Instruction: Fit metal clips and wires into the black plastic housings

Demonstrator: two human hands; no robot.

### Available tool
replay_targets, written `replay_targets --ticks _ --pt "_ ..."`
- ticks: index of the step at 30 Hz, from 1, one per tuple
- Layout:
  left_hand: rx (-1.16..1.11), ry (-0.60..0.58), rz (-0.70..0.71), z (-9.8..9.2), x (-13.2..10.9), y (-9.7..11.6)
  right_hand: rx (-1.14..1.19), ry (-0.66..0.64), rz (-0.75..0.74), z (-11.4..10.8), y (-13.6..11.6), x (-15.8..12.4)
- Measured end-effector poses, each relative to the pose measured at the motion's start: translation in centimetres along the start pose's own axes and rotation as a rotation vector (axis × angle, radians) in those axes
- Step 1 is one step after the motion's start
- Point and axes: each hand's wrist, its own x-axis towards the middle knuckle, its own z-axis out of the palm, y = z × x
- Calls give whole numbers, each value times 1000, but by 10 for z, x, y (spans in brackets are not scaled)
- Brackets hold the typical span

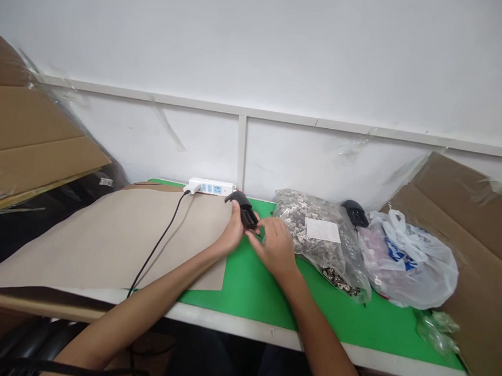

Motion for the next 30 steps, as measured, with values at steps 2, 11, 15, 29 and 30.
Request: replay_targets --ticks 2,11,15,29,30 --pt "123 52 115 -3 -2 -3 -52 37 33 3 -3 -3" --pt "422 53 417 -9 -3 -11 -7 99 170 12 -4 -8" --pt "467 38 457 -11 0 -12 6 97 195 12 -3 -8" --pt "376 96 505 -9 -4 -6 38 36 194 18 -4 -9" --pt "347 108 500 -9 -4 -6 30 36 182 19 -3 -8"
